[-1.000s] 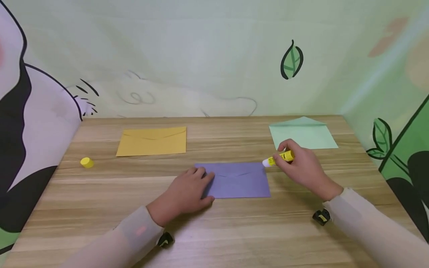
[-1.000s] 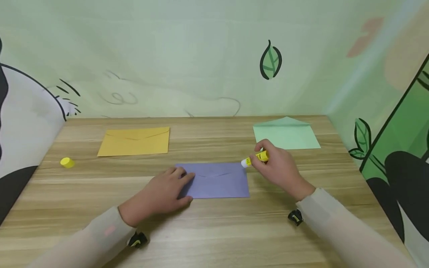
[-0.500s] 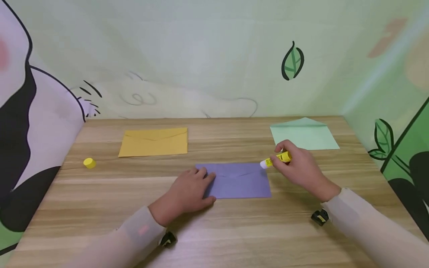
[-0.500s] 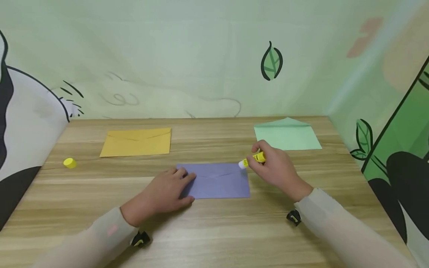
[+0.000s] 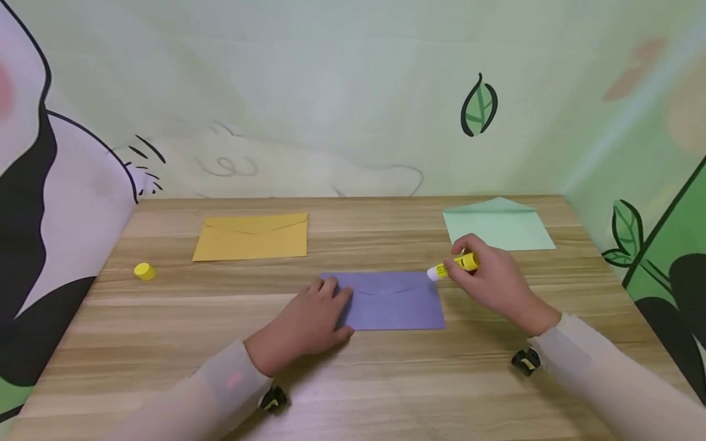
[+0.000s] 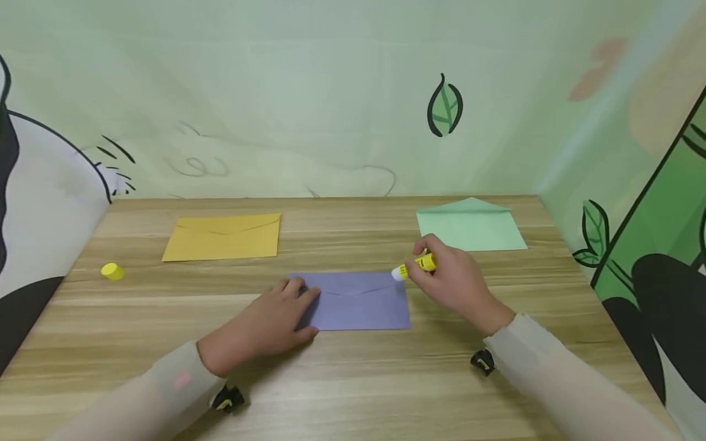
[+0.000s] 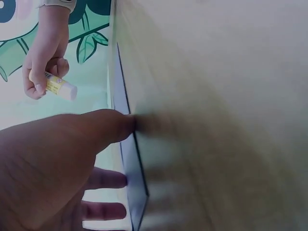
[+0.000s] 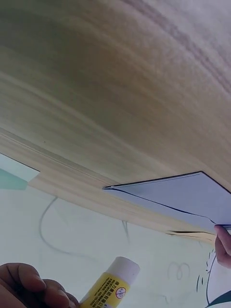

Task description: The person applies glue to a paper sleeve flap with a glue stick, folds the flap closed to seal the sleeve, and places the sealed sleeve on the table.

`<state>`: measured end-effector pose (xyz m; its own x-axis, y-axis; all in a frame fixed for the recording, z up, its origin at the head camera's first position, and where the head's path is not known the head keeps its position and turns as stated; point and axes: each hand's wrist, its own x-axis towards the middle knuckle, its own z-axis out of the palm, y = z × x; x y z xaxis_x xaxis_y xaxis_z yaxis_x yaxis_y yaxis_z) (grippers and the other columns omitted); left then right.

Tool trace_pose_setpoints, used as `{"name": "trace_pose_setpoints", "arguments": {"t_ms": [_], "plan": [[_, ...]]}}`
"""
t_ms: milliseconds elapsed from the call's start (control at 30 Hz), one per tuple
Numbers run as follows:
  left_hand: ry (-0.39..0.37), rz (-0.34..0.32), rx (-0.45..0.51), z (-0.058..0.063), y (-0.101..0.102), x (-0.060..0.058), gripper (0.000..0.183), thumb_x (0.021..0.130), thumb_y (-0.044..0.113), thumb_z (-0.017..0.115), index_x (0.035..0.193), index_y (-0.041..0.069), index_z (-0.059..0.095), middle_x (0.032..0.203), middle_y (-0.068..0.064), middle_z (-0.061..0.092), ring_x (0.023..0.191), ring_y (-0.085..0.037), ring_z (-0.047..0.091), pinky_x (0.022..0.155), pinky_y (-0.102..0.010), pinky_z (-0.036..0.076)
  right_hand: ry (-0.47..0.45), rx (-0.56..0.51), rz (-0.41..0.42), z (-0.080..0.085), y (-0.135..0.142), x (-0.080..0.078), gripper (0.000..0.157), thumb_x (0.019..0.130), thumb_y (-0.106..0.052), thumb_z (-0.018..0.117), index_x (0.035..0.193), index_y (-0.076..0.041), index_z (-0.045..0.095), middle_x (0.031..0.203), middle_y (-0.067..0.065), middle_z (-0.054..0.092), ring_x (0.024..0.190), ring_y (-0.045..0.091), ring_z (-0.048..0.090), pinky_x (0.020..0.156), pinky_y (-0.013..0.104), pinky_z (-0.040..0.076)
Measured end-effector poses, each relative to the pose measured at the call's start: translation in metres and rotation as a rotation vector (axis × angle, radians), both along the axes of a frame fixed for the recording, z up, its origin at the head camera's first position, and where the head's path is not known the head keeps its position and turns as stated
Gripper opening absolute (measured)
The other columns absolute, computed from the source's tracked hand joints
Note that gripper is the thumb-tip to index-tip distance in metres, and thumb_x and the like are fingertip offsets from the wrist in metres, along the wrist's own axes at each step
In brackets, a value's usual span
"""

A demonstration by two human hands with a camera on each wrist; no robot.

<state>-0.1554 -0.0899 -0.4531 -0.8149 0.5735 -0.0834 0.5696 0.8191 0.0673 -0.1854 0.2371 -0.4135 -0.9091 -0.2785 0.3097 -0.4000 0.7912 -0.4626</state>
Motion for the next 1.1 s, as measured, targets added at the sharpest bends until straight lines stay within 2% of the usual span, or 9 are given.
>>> {"name": "trace_pose_setpoints", "arguments": {"t_ms": [100, 233, 333, 567, 733, 933, 1100], "plan": [[0.037, -0.002, 0.037, -0.003, 0.000, 0.001, 0.061, 0.090, 0.048, 0.069, 0.131, 0.004, 0.060, 0.122, -0.019, 0.054, 0.115, -0.040, 0.053, 0.096, -0.052, 0.048, -0.014, -0.009, -0.002, -0.002, 0.003, 0.001, 0.018, 0.093, -0.023, 0.069, 0.101, -0.013, 0.056, 0.063, -0.003, 0.054, 0.050, 0.011, 0.044, 0.046, 0.024, 0.040], [0.109, -0.083, 0.053, -0.002, -0.001, 0.003, 0.037, 0.090, 0.037, 0.072, 0.113, 0.007, 0.068, 0.103, -0.010, 0.059, 0.093, -0.030, 0.057, 0.080, -0.042, 0.053, -0.024, -0.006, -0.014, -0.002, 0.005, 0.001, 0.018, 0.093, -0.024, 0.069, 0.101, -0.013, 0.056, 0.064, -0.002, 0.055, 0.051, 0.011, 0.044, 0.046, 0.024, 0.040], [0.119, -0.114, 0.068, -0.001, -0.001, 0.004, 0.020, 0.091, 0.026, 0.071, 0.103, 0.009, 0.070, 0.092, -0.005, 0.060, 0.080, -0.025, 0.057, 0.068, -0.038, 0.054, -0.017, 0.000, -0.010, -0.003, 0.007, 0.002, 0.019, 0.093, -0.024, 0.069, 0.101, -0.013, 0.057, 0.063, -0.003, 0.054, 0.050, 0.010, 0.043, 0.046, 0.024, 0.039], [0.128, -0.085, 0.110, -0.003, 0.000, 0.001, 0.010, 0.090, 0.018, 0.069, 0.088, 0.009, 0.071, 0.084, -0.007, 0.057, 0.073, -0.025, 0.055, 0.058, -0.038, 0.054, -0.014, 0.002, -0.006, -0.006, 0.007, 0.002, 0.020, 0.093, -0.024, 0.070, 0.102, -0.012, 0.057, 0.063, -0.003, 0.054, 0.049, 0.009, 0.043, 0.045, 0.023, 0.039], [0.162, -0.109, 0.104, -0.005, 0.000, -0.007, 0.012, 0.091, 0.017, 0.069, 0.091, 0.006, 0.072, 0.090, -0.010, 0.063, 0.075, -0.027, 0.057, 0.061, -0.037, 0.054, -0.025, 0.001, -0.008, -0.005, 0.008, 0.003, 0.020, 0.093, -0.023, 0.069, 0.102, -0.010, 0.057, 0.063, -0.002, 0.055, 0.050, 0.009, 0.044, 0.045, 0.024, 0.040], [0.159, -0.126, 0.081, -0.006, -0.001, -0.020, 0.013, 0.093, 0.017, 0.067, 0.095, 0.005, 0.073, 0.098, -0.012, 0.068, 0.084, -0.030, 0.062, 0.072, -0.039, 0.055, -0.022, -0.005, -0.012, -0.004, 0.008, 0.004, 0.016, 0.093, -0.022, 0.070, 0.096, -0.013, 0.057, 0.067, -0.002, 0.057, 0.051, 0.010, 0.044, 0.046, 0.023, 0.040], [0.136, -0.118, 0.063, -0.007, -0.002, -0.035, 0.016, 0.096, 0.016, 0.064, 0.101, 0.003, 0.072, 0.101, -0.014, 0.067, 0.087, -0.031, 0.061, 0.077, -0.041, 0.055, -0.019, -0.009, -0.008, -0.003, 0.010, 0.004, 0.015, 0.093, -0.022, 0.070, 0.094, -0.015, 0.057, 0.067, -0.002, 0.057, 0.050, 0.009, 0.043, 0.046, 0.023, 0.039]]}}
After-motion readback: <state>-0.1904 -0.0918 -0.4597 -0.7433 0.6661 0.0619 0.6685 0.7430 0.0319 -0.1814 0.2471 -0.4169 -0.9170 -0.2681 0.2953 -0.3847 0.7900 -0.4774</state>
